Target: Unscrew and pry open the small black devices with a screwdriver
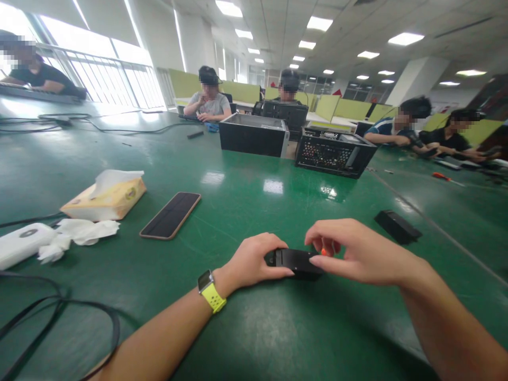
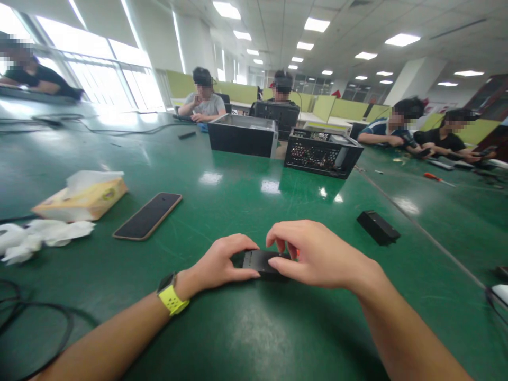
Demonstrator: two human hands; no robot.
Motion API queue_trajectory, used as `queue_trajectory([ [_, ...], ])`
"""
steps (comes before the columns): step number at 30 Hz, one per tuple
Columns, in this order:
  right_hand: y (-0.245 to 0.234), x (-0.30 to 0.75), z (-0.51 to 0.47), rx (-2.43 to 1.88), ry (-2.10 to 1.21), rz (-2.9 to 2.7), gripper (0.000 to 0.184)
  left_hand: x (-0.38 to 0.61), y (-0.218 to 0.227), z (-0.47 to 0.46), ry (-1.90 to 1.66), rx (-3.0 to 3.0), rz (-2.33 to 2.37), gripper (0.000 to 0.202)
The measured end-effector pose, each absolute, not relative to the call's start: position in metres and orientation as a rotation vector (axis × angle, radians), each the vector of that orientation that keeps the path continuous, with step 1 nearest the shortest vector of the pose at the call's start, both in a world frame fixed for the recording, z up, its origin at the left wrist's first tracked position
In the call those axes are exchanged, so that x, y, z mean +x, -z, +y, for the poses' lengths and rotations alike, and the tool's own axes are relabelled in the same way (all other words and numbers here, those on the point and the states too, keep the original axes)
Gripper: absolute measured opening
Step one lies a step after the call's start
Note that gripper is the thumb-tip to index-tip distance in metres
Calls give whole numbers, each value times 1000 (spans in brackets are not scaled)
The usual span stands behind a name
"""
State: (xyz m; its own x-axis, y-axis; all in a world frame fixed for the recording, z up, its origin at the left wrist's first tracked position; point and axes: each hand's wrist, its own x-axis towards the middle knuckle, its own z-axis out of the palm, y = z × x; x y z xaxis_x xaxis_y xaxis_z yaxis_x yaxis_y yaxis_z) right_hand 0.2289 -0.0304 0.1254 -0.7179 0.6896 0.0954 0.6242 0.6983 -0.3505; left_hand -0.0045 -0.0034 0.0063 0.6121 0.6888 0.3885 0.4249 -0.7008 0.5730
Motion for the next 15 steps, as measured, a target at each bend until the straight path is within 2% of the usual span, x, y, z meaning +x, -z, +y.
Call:
queue_trajectory([
  [5, -121, 227, -25, -1130, -541, -2767, 16, -5, -6, -4, -838, 2419, 887, 43],
  [10, -119, 258, 1, -1388, -524, -2592, 31, -5, -5, -3, -848, 2422, 882, 43],
  [13, -100, 288, 27, -1571, -516, -2462, 21, -5, -5, -3, -852, 2425, 881, 44],
  [15, -78, 306, 41, -1674, -534, -2337, 23, -5, -5, -3, -857, 2423, 883, 43],
])
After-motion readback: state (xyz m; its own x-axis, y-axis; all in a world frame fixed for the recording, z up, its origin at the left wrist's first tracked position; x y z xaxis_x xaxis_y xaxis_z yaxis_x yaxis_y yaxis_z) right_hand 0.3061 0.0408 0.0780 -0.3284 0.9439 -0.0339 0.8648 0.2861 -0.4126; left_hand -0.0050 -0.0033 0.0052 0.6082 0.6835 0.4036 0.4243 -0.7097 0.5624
